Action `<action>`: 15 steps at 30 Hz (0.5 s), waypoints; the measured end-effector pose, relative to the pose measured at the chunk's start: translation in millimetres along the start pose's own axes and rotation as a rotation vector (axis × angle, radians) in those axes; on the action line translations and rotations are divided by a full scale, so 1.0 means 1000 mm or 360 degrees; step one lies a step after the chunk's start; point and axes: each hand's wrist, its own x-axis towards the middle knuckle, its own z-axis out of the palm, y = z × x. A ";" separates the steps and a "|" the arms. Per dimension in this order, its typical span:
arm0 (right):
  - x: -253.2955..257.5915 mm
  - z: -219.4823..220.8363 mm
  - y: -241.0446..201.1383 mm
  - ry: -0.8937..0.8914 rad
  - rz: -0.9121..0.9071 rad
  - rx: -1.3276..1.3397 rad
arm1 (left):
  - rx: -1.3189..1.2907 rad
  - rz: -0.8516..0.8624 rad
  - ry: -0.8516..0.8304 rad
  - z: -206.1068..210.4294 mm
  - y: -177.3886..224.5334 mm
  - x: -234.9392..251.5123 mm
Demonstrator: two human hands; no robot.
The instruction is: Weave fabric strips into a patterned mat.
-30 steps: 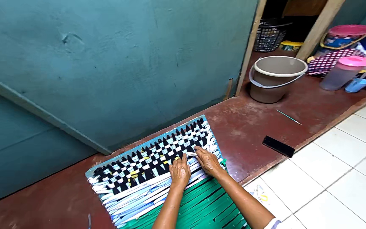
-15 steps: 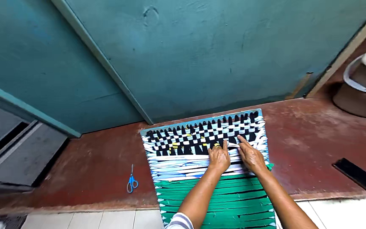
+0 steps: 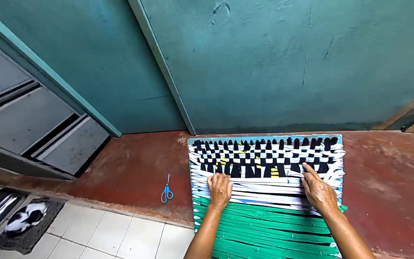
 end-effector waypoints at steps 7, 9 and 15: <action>0.000 0.000 -0.001 0.0012 0.0002 -0.0038 | 0.0104 -0.0425 -0.0034 -0.026 -0.037 -0.006; 0.000 0.001 -0.002 0.0021 0.0001 -0.0058 | 0.0081 -0.0499 -0.0060 -0.029 -0.039 -0.006; 0.000 0.000 -0.004 0.0006 0.0011 -0.0078 | 0.0159 -0.0626 -0.0234 -0.041 -0.041 0.008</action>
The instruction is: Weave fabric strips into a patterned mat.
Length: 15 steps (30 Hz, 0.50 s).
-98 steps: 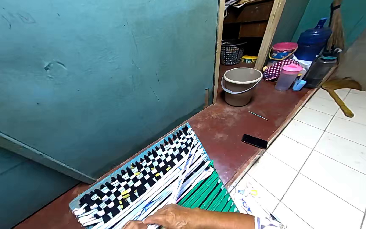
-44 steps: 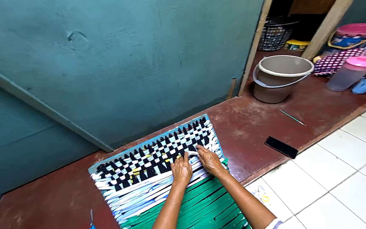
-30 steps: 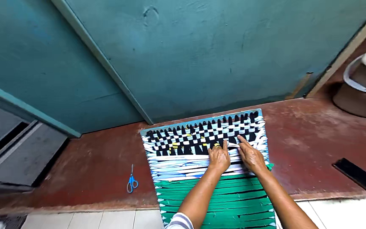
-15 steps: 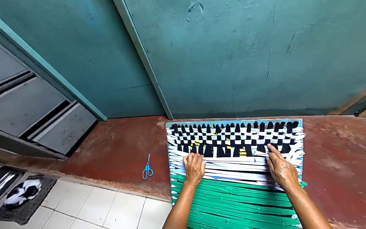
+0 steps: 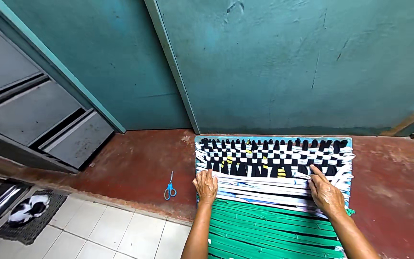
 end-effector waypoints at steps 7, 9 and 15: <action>-0.001 0.001 0.000 -0.0007 0.0024 0.0002 | 0.0173 -0.0260 -0.0201 -0.016 -0.008 0.014; -0.001 0.000 -0.001 -0.0012 0.0028 0.0005 | 0.0071 -0.0315 -0.0386 -0.023 -0.007 0.018; 0.001 0.002 -0.001 -0.0013 0.0025 0.0021 | -0.1106 -0.0731 -0.0714 -0.025 -0.008 0.023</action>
